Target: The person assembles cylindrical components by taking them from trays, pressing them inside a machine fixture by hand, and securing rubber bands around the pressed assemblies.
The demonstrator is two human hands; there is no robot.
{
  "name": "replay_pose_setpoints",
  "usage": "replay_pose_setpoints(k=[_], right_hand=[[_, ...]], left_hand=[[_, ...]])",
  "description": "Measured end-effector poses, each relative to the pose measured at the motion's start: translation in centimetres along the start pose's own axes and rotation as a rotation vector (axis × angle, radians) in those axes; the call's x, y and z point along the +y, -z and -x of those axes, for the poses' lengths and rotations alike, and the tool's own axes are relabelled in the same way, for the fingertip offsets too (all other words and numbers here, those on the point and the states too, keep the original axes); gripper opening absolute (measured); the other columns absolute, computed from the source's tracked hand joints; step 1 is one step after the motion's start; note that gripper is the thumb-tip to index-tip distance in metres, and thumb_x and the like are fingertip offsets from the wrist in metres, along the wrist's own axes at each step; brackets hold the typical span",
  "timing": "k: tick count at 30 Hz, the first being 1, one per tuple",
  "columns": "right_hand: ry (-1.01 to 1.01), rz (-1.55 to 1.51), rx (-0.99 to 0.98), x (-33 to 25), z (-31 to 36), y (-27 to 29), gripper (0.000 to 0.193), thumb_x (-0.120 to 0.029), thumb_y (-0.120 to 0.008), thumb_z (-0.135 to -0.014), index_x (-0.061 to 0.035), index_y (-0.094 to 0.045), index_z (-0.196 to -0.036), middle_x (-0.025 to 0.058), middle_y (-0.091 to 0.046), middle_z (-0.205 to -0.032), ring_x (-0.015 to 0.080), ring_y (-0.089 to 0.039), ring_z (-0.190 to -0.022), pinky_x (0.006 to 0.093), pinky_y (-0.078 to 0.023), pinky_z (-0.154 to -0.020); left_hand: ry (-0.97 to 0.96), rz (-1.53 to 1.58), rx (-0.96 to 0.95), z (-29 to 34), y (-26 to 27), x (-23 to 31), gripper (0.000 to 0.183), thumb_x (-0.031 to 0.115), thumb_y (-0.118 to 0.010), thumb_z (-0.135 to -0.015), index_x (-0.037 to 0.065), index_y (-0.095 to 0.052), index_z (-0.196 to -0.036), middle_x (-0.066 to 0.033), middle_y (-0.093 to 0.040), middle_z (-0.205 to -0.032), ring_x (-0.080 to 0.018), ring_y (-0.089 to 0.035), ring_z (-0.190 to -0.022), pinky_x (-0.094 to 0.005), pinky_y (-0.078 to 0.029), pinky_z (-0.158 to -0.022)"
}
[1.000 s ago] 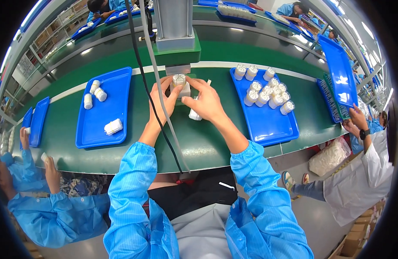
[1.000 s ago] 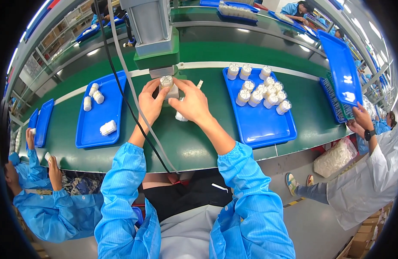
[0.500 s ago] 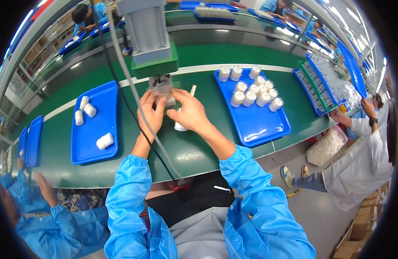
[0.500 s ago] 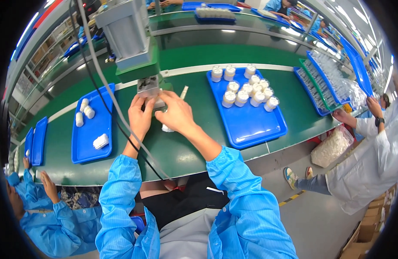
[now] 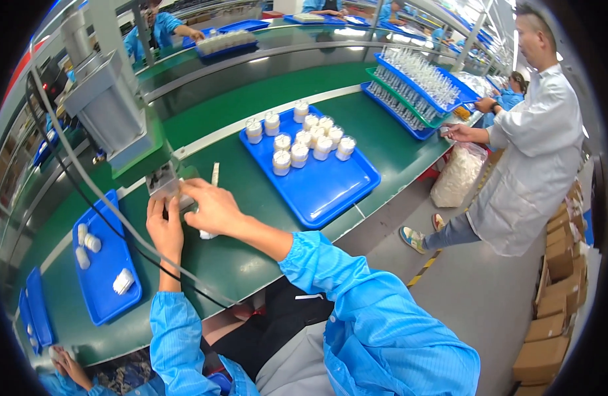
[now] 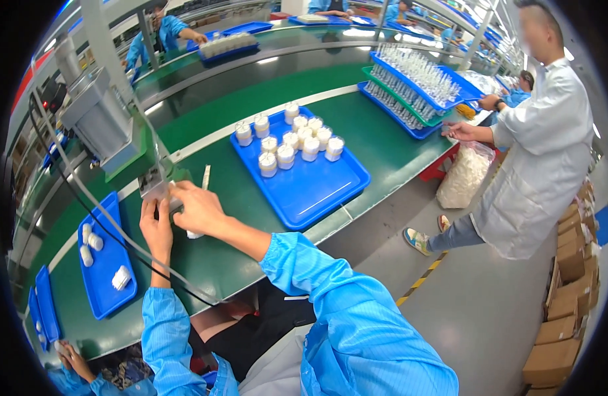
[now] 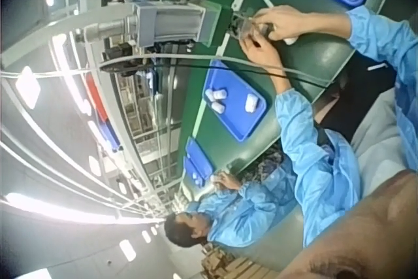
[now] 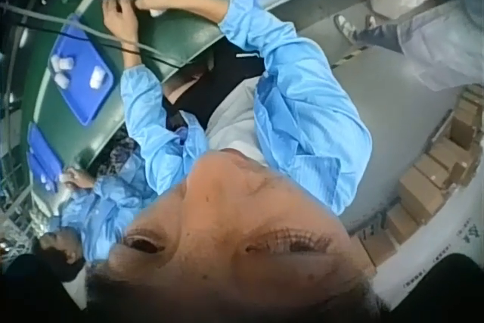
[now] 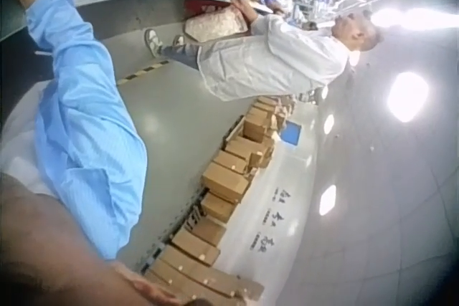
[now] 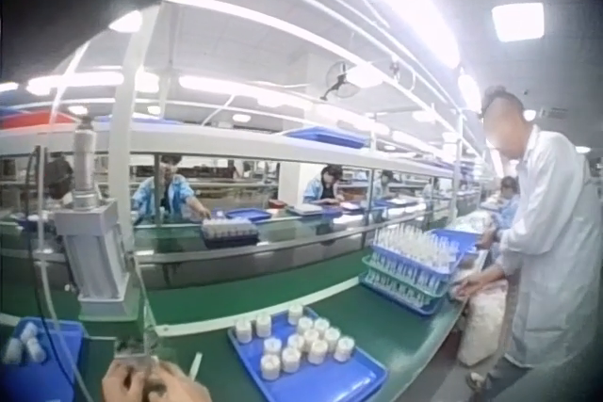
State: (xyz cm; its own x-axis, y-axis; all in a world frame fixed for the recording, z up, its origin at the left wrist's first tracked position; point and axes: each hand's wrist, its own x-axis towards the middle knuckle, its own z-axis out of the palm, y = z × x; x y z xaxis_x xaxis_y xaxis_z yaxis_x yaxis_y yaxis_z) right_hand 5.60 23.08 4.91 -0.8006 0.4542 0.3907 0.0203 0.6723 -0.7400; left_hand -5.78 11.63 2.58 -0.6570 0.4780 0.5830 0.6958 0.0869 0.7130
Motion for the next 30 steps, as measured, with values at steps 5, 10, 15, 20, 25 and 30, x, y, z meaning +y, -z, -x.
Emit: replay_pose_setpoints(k=[5,10,15,20,25,30], right_hand=[[-0.012,-0.022,-0.017,-0.7,0.1,0.2,0.064,-0.019,-0.067,-0.074,-0.0053,-0.060,-0.136,0.0167,-0.057,-0.141,0.0383,-0.063,-0.116,0.0466,-0.054,-0.095],[-0.035,-0.008,-0.029,-0.4,0.1,-0.1,0.066,-0.019,-0.067,-0.074,-0.0054,-0.060,-0.137,0.0167,-0.059,-0.138,0.0381,-0.064,-0.114,0.0462,-0.054,-0.094],[-0.020,-0.020,-0.010,-0.3,0.1,0.0,0.065,-0.019,-0.067,-0.074,-0.0063,-0.060,-0.137,0.0160,-0.059,-0.139,0.0379,-0.064,-0.113,0.0463,-0.054,-0.094],[-0.019,-0.011,-0.031,-0.9,-0.1,-0.3,0.065,-0.020,-0.067,-0.074,-0.0064,-0.060,-0.138,0.0156,-0.058,-0.140,0.0377,-0.064,-0.115,0.0455,-0.054,-0.095],[-0.008,0.028,0.009,-0.1,0.0,-0.2,0.060,-0.023,-0.068,-0.074,-0.0099,-0.062,-0.133,0.0138,-0.060,-0.137,0.0366,-0.064,-0.115,0.0449,-0.055,-0.095],[-0.032,0.008,-0.011,-0.5,0.1,0.4,0.065,-0.022,-0.068,-0.075,-0.0101,-0.060,-0.138,0.0105,-0.059,-0.140,0.0358,-0.064,-0.116,0.0435,-0.054,-0.096]], left_hand=[[-0.033,-0.032,0.060,0.1,0.1,-0.7,0.037,0.023,-0.065,-0.098,-0.007,-0.067,-0.119,-0.0241,-0.064,-0.126,-0.0324,-0.066,-0.105,-0.0381,-0.051,-0.087],[0.035,0.015,-0.041,0.1,0.3,0.3,0.037,0.023,-0.065,-0.099,-0.008,-0.066,-0.119,-0.0170,-0.065,-0.118,-0.0282,-0.066,-0.099,-0.0352,-0.051,-0.085],[-0.001,-0.019,0.035,0.0,0.0,-0.5,0.033,0.019,-0.065,-0.097,-0.004,-0.068,-0.121,-0.0164,-0.067,-0.119,-0.0298,-0.066,-0.103,-0.0357,-0.051,-0.087],[-0.031,-0.037,0.072,0.2,0.3,-2.1,0.035,0.019,-0.064,-0.099,-0.003,-0.067,-0.125,-0.0166,-0.066,-0.128,-0.0297,-0.066,-0.103,-0.0367,-0.051,-0.088],[-0.036,-0.036,-0.002,-0.2,0.3,-0.9,0.034,0.019,-0.065,-0.096,-0.004,-0.069,-0.121,-0.0216,-0.067,-0.122,-0.0351,-0.067,-0.104,-0.0399,-0.052,-0.086],[-0.011,-0.050,0.056,0.1,-0.1,-0.4,0.042,0.026,-0.069,-0.094,-0.007,-0.068,-0.121,-0.0242,-0.064,-0.132,-0.0382,-0.064,-0.119,-0.0413,-0.049,-0.102]])
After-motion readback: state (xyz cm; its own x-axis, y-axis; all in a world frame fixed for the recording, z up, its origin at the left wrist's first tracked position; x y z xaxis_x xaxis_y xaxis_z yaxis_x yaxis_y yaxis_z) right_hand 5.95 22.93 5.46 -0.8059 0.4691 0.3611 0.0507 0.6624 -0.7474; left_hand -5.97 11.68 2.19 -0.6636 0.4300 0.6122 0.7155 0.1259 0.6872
